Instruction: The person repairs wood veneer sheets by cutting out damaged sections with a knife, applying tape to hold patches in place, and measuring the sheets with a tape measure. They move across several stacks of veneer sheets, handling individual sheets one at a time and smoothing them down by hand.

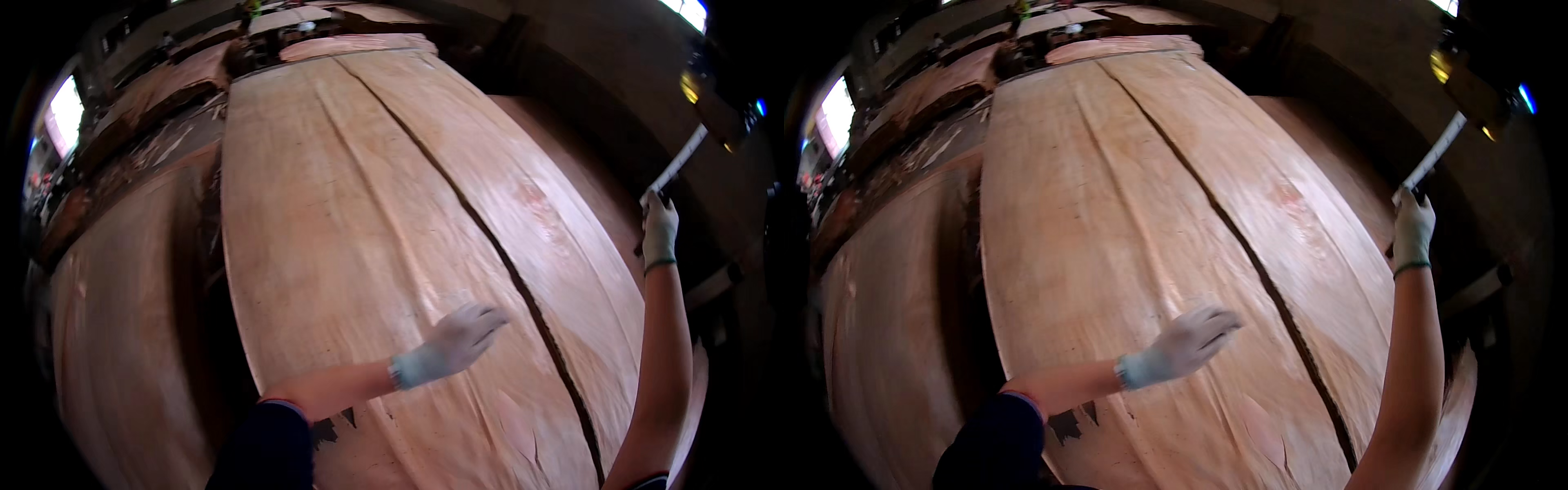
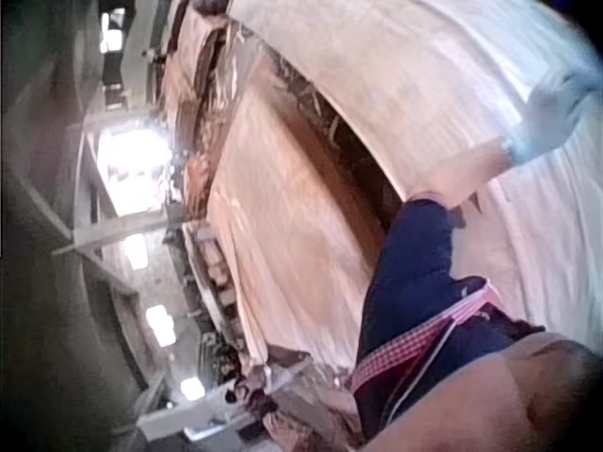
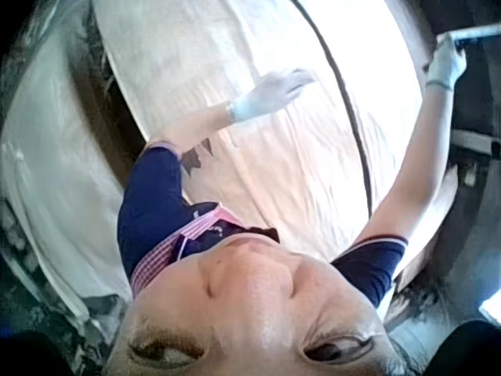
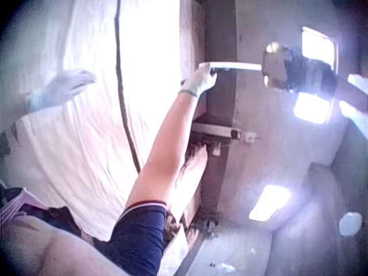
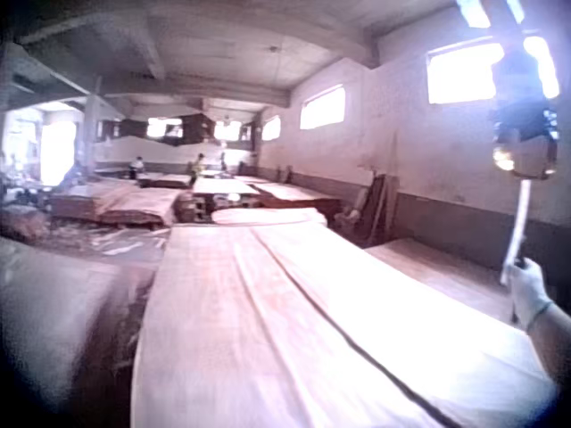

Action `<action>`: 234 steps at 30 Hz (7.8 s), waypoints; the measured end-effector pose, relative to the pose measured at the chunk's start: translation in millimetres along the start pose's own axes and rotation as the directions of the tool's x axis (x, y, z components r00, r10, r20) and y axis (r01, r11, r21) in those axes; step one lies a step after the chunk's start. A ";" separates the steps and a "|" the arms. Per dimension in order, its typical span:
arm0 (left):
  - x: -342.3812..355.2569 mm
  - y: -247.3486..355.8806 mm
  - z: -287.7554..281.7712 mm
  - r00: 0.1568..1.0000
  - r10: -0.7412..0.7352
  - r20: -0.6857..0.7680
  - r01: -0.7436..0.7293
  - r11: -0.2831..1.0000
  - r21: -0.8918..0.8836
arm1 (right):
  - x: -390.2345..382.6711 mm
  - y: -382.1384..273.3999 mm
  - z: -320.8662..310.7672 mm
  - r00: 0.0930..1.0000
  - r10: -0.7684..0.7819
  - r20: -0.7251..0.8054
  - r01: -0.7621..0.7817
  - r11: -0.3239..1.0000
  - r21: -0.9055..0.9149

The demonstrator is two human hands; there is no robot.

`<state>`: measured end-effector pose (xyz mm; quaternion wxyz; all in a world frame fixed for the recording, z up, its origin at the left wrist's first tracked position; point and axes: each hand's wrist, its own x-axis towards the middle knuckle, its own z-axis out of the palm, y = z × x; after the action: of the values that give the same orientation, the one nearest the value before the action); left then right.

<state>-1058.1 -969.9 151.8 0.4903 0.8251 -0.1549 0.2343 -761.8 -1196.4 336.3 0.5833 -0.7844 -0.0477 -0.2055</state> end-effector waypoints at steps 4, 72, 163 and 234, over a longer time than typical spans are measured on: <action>117.9 -0.5 14.6 0.954 0.209 -0.214 -0.204 0.978 0.046 | -30.2 40.8 14.7 0.995 0.030 0.096 -0.036 0.997 0.067; -57.8 -17.7 168.7 0.960 -0.068 0.272 -0.007 0.964 0.264 | -516.5 126.5 -85.5 0.634 0.759 0.147 -0.765 0.588 0.262; -571.1 458.6 419.3 0.448 0.293 0.845 -0.567 0.824 0.015 | -1070.6 61.0 -778.3 0.382 0.726 -0.571 -0.616 0.661 0.428; -75.0 812.7 967.2 0.965 0.066 0.253 -0.243 0.586 0.773 | -396.6 432.5 -1296.9 0.482 0.822 0.303 -0.805 0.279 0.523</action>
<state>-1288.8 -2203.6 313.9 0.0295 0.9588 -0.1529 0.2375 -1333.0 -2479.5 104.1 0.8215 -0.4631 0.3030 0.1374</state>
